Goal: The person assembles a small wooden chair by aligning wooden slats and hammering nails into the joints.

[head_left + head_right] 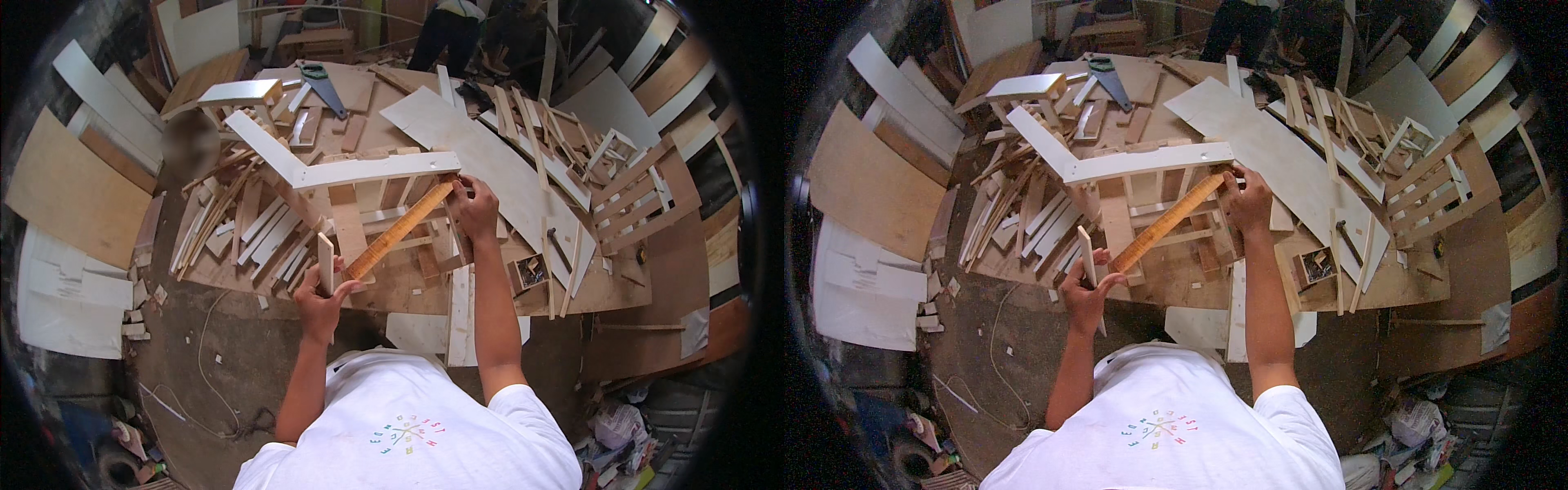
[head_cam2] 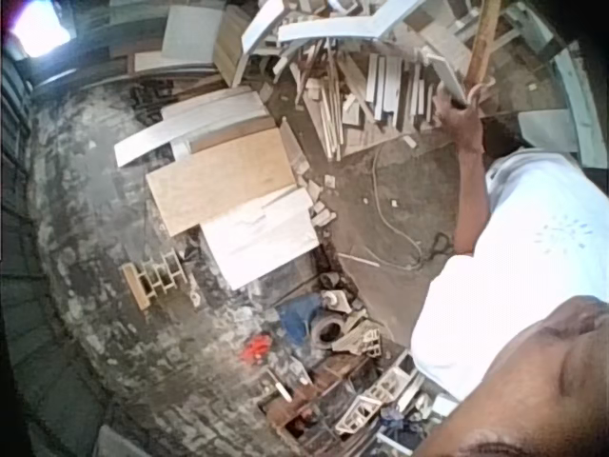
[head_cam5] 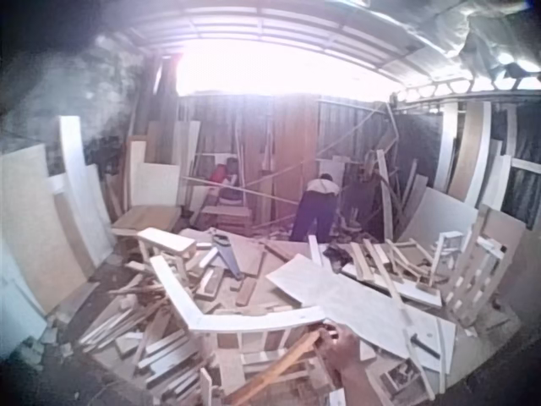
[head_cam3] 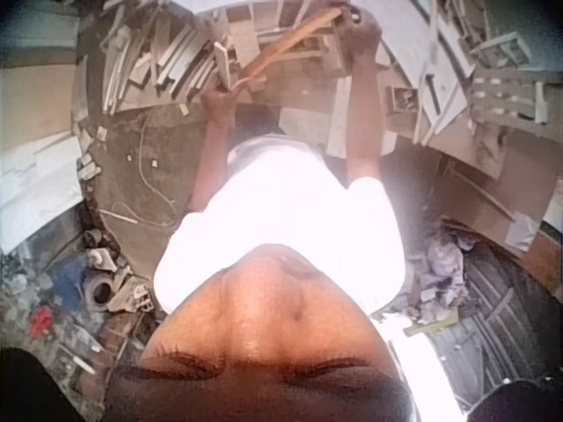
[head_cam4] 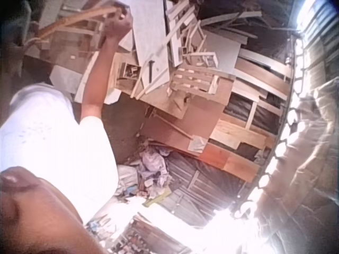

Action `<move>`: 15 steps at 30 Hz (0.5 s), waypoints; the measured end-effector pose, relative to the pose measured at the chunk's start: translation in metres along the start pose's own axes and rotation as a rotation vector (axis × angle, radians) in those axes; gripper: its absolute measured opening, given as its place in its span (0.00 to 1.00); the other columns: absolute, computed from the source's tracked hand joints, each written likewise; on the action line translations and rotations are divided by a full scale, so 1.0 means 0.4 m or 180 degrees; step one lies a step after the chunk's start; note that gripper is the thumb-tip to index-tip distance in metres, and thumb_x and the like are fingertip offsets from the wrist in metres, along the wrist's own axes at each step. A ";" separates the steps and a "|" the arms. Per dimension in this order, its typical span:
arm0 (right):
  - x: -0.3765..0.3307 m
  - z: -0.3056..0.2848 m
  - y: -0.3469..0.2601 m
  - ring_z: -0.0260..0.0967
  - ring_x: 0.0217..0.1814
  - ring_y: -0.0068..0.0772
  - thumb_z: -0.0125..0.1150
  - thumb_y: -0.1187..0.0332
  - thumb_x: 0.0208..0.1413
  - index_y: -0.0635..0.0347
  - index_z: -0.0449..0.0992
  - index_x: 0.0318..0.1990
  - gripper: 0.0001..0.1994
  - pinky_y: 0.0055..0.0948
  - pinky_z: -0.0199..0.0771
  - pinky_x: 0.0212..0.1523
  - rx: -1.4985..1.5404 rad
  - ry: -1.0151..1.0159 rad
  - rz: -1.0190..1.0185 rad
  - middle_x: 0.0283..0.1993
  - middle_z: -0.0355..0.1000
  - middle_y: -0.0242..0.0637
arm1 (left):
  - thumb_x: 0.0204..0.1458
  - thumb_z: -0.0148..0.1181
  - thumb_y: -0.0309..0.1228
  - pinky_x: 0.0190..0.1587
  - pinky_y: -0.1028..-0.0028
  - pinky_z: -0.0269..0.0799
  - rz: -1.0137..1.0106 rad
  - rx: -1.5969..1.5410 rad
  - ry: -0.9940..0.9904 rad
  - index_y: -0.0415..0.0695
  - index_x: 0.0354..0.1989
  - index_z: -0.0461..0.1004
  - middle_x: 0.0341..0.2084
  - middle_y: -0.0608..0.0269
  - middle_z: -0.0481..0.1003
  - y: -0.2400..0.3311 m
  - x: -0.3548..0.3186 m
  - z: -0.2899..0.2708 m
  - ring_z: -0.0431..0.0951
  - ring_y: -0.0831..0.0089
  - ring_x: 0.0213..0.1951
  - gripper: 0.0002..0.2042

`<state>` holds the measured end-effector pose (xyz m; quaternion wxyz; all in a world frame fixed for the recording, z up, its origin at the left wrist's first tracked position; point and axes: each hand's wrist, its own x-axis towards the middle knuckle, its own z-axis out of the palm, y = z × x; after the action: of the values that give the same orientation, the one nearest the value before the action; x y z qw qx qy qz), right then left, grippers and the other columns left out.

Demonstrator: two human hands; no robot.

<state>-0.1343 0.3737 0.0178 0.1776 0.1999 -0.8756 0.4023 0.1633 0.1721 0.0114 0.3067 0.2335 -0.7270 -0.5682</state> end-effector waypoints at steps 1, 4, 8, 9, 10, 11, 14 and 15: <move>0.002 0.002 0.000 0.81 0.48 0.48 0.65 0.58 0.64 0.64 0.82 0.50 0.17 0.40 0.79 0.51 0.0031 -0.0022 0.0015 0.47 0.82 0.49 | 0.46 0.80 0.26 0.47 0.75 0.80 -0.0007 -0.0100 0.0087 0.40 0.52 0.80 0.44 0.62 0.84 -0.003 -0.003 0.000 0.84 0.76 0.43 0.23; 0.001 0.002 -0.006 0.81 0.49 0.49 0.64 0.57 0.65 0.64 0.82 0.51 0.18 0.41 0.78 0.53 0.0022 -0.0137 0.0104 0.48 0.81 0.50 | 0.46 0.80 0.26 0.48 0.74 0.80 -0.0013 0.0121 0.0038 0.40 0.52 0.80 0.44 0.62 0.84 0.000 0.003 -0.002 0.84 0.76 0.45 0.23; -0.007 -0.006 -0.016 0.80 0.50 0.51 0.63 0.51 0.65 0.64 0.81 0.53 0.23 0.45 0.79 0.53 -0.0354 -0.0038 -0.0161 0.49 0.80 0.53 | 0.46 0.81 0.30 0.57 0.68 0.79 -0.0265 0.0127 -0.0267 0.40 0.55 0.79 0.48 0.59 0.84 0.022 0.015 -0.004 0.83 0.71 0.51 0.26; -0.007 -0.010 -0.018 0.80 0.50 0.51 0.63 0.52 0.65 0.64 0.80 0.54 0.23 0.45 0.79 0.53 -0.0353 -0.0079 -0.0102 0.49 0.80 0.53 | 0.46 0.81 0.29 0.58 0.68 0.79 -0.0216 0.0215 -0.0262 0.40 0.55 0.79 0.48 0.59 0.84 0.016 0.018 -0.004 0.83 0.71 0.51 0.26; -0.010 -0.019 -0.031 0.80 0.50 0.52 0.63 0.52 0.65 0.64 0.80 0.55 0.23 0.45 0.79 0.53 -0.0346 -0.0130 -0.0034 0.49 0.80 0.53 | 0.46 0.81 0.29 0.58 0.68 0.79 -0.0177 0.0314 -0.0258 0.40 0.55 0.79 0.48 0.59 0.84 0.012 0.018 -0.006 0.83 0.71 0.52 0.26; -0.013 -0.026 -0.041 0.80 0.50 0.52 0.64 0.52 0.65 0.65 0.79 0.56 0.24 0.45 0.79 0.53 -0.0341 -0.0180 0.0035 0.49 0.80 0.53 | 0.46 0.81 0.29 0.58 0.68 0.78 -0.0149 0.0260 -0.0205 0.40 0.55 0.79 0.48 0.59 0.84 0.011 0.016 -0.008 0.83 0.71 0.52 0.26; -0.020 -0.045 -0.052 0.80 0.50 0.52 0.63 0.52 0.65 0.65 0.77 0.58 0.25 0.45 0.79 0.52 -0.0277 -0.0189 0.0003 0.51 0.79 0.53 | 0.46 0.81 0.29 0.58 0.68 0.78 -0.0052 0.0250 -0.0101 0.39 0.55 0.79 0.49 0.59 0.84 0.009 0.018 -0.008 0.83 0.71 0.51 0.26; -0.018 -0.049 -0.057 0.80 0.50 0.52 0.63 0.52 0.65 0.65 0.77 0.58 0.25 0.45 0.79 0.52 -0.0217 -0.0214 0.0015 0.51 0.79 0.53 | 0.46 0.81 0.29 0.57 0.68 0.78 -0.0013 0.0349 -0.0088 0.39 0.55 0.79 0.49 0.59 0.84 0.010 0.024 -0.007 0.84 0.71 0.51 0.26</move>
<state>-0.1142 0.3768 0.0408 0.1539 0.2050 -0.8948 0.3656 0.1586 0.1644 0.0175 0.2822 0.2437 -0.7607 -0.5313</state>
